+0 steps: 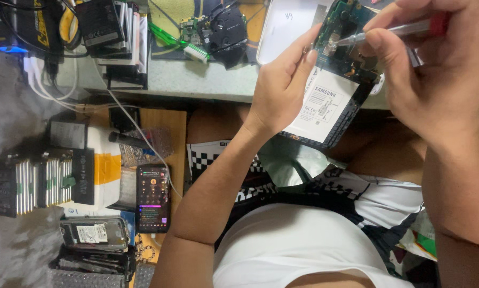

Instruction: The person disassembles a smartphone using a screwdriver and tweezers, removes the motherboard from the chassis, and places it on the workbench. The person then uses a small brush to clean the motherboard surface.

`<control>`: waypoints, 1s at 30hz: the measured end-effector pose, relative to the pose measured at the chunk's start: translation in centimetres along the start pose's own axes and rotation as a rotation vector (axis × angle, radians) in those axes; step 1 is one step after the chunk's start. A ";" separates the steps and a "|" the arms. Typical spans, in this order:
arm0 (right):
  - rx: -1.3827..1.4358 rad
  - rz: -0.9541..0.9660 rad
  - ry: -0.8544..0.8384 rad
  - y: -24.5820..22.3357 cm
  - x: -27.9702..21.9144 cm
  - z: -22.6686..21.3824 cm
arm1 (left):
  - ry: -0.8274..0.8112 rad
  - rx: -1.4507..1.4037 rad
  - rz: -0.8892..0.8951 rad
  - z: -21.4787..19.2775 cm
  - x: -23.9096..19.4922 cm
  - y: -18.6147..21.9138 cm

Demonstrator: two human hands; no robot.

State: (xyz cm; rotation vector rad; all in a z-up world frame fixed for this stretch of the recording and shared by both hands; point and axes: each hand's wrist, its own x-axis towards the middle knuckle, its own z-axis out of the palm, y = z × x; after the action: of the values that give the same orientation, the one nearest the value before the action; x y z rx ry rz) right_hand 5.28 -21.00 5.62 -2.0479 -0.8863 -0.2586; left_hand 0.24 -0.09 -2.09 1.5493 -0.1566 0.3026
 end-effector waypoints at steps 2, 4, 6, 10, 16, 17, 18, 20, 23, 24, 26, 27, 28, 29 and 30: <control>-0.025 -0.015 0.000 -0.1 0.0 0.0 | -0.001 -0.007 0.018 0.1 0.0 0.0; -0.049 -0.029 -0.001 -0.2 0.0 -0.1 | -0.005 -0.015 -0.020 0.1 -0.1 0.0; -0.081 -0.046 -0.001 -0.5 0.0 0.0 | -0.007 -0.021 -0.022 0.1 -0.1 0.1; -0.151 -0.094 -0.003 -0.9 0.2 -0.1 | -0.009 -0.026 0.000 0.1 -0.1 0.0; -0.330 -0.220 -0.027 -2.8 1.5 -0.2 | 0.000 -0.020 -0.002 0.1 -0.1 0.0; -0.382 -0.253 -0.038 -3.4 1.8 -0.3 | 0.002 -0.019 0.003 0.1 -0.1 0.0; -0.431 -0.283 -0.051 -4.0 2.2 -0.3 | 0.005 -0.008 0.011 0.0 -0.1 0.0; -0.511 -0.317 -0.087 -5.0 2.9 -0.3 | 0.006 0.012 0.026 0.0 0.0 0.1; -0.607 -0.279 -0.177 -6.4 3.7 -0.3 | 0.005 -0.010 0.012 0.2 0.1 0.4; -0.632 -0.314 -0.192 -6.6 4.1 -0.3 | 0.014 0.016 -0.060 0.3 0.2 0.6; -0.624 -0.351 -0.229 -6.7 4.9 -0.3 | 0.032 0.067 -0.200 0.3 0.4 1.0; -0.592 -0.348 -0.255 -6.7 5.1 -0.5 | 0.026 0.035 -0.169 0.4 0.4 1.1; -0.560 -0.344 -0.281 -6.7 5.2 -0.7 | 0.021 0.003 -0.137 0.4 0.5 1.2; -0.527 -0.343 -0.305 -6.5 5.3 -0.8 | 0.017 -0.027 -0.105 0.4 0.5 1.2; -0.494 -0.342 -0.328 -6.4 5.4 -1.0 | 0.028 -0.012 -0.075 0.4 0.4 1.3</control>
State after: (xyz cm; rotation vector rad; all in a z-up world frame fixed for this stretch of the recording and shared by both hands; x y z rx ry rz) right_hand 5.03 -16.67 12.90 -2.4238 -1.5001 -0.3601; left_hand 0.33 -0.44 -0.72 1.5343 -0.0779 0.2639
